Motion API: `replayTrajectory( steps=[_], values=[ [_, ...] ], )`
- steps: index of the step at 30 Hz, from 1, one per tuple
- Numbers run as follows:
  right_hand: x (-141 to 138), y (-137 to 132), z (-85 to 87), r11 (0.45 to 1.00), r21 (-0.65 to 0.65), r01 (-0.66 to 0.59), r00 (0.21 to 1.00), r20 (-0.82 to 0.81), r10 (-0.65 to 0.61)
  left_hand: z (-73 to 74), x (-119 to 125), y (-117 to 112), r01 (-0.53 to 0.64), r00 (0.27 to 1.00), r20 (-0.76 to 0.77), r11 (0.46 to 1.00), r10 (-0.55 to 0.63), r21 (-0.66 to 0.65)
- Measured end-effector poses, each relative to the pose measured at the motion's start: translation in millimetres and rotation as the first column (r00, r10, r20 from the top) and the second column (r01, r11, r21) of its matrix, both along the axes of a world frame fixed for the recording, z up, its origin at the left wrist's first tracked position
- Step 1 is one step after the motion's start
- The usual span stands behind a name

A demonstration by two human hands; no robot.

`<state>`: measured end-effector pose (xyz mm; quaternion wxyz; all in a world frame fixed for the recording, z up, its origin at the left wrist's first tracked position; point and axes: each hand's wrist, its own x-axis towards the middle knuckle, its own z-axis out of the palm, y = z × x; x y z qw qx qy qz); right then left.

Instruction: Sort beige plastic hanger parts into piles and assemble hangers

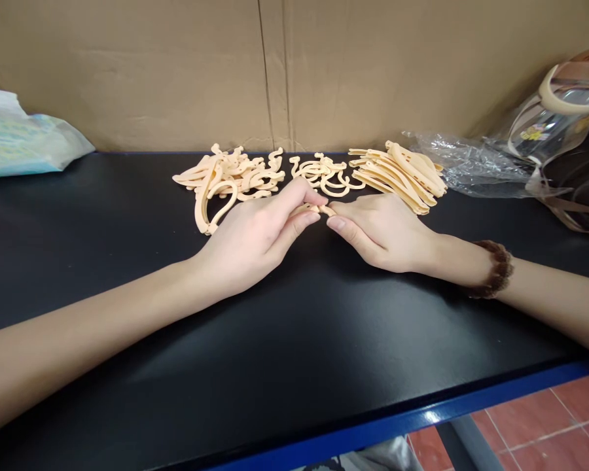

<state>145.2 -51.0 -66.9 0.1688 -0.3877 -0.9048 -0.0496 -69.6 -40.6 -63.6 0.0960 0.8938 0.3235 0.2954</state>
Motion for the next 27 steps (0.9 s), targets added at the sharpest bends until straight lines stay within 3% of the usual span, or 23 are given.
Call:
replayTrajectory(
  steps=[11, 21, 27],
  values=[
    [0.2, -0.1, 0.1, 0.994, -0.063, -0.087, 0.996, -0.029, 0.085, 1.4, -0.9, -2.2, 0.029, 1.0, 0.006, 1.0, -0.029, 0.005],
    [1.2, -1.0, 2.5, 0.978, 0.126, -0.169, 0.975, 0.168, 0.147, -0.4, -0.9, -2.2, 0.087, 0.996, -0.036, 0.994, -0.085, 0.062],
    [-0.2, -0.7, 3.9, 0.968, 0.17, -0.186, 0.964, 0.221, 0.147, -0.2, -1.2, -2.1, 0.067, 0.995, -0.081, 0.995, -0.061, 0.073]
  ],
)
